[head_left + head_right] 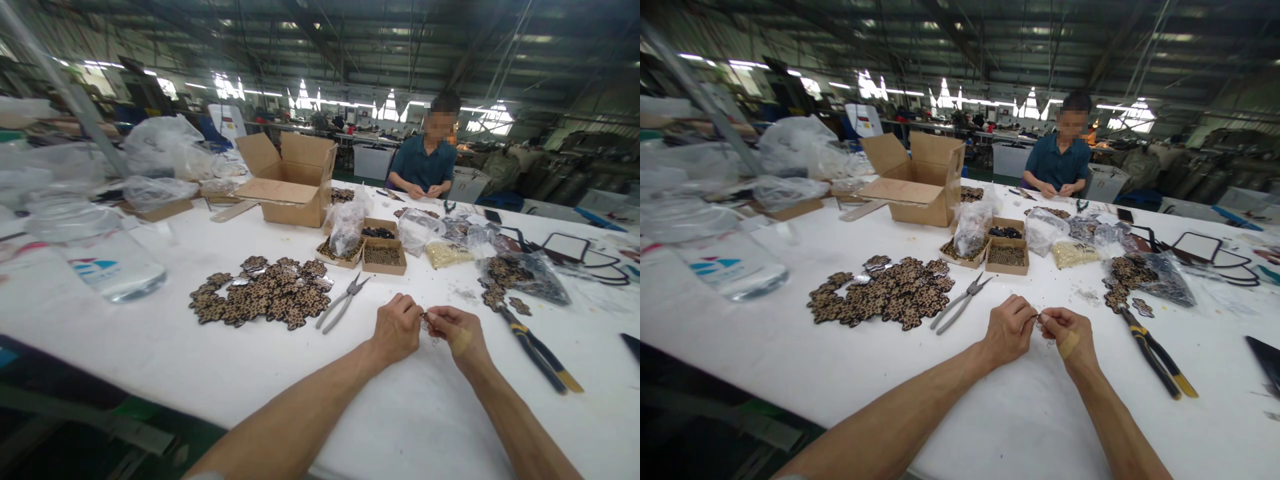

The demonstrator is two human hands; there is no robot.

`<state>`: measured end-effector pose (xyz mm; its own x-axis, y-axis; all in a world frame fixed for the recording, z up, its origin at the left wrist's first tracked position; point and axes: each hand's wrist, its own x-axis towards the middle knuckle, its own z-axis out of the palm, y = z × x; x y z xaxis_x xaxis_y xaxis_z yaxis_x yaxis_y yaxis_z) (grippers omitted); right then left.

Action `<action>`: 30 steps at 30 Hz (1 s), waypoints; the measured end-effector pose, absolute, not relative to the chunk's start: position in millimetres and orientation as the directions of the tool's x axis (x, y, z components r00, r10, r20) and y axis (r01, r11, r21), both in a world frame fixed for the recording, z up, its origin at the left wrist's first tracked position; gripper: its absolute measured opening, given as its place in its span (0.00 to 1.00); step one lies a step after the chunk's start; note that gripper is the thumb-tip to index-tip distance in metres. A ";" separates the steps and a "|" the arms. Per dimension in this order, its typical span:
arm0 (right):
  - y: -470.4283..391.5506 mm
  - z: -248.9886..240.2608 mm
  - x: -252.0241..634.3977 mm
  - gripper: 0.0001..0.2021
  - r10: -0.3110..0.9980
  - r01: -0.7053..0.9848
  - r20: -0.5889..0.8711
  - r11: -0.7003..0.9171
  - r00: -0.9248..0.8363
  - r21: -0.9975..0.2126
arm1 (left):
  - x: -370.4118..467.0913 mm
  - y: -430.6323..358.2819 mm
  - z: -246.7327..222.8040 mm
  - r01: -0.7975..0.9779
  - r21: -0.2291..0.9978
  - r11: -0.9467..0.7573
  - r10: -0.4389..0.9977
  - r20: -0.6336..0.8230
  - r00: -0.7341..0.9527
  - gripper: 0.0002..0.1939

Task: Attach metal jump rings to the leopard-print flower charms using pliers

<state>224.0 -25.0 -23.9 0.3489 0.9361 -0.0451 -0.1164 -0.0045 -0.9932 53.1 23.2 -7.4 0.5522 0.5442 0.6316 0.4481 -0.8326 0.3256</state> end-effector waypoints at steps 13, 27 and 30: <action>-25.2 -21.7 213.8 0.19 0.907 0.193 0.041 -0.045 0.420 -0.980 | 53.4 26.1 -12.1 0.516 0.148 -0.844 0.480 0.639 0.601 0.11; -27.5 -17.5 218.6 0.19 0.934 0.485 0.138 -0.042 0.330 -0.874 | 54.4 26.0 -15.9 0.504 0.114 -0.856 0.460 0.613 0.642 0.10; -26.0 -17.5 225.4 0.18 0.956 0.463 0.092 -0.050 0.278 -0.885 | 52.6 27.9 -13.1 0.485 0.094 -0.870 0.440 0.594 0.674 0.09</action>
<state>225.4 -26.0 -17.5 0.2778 0.9562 0.0918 0.4629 -0.0495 -0.8850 52.6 27.9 -13.1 0.6740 0.4398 0.5935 0.4845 -0.8697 0.0943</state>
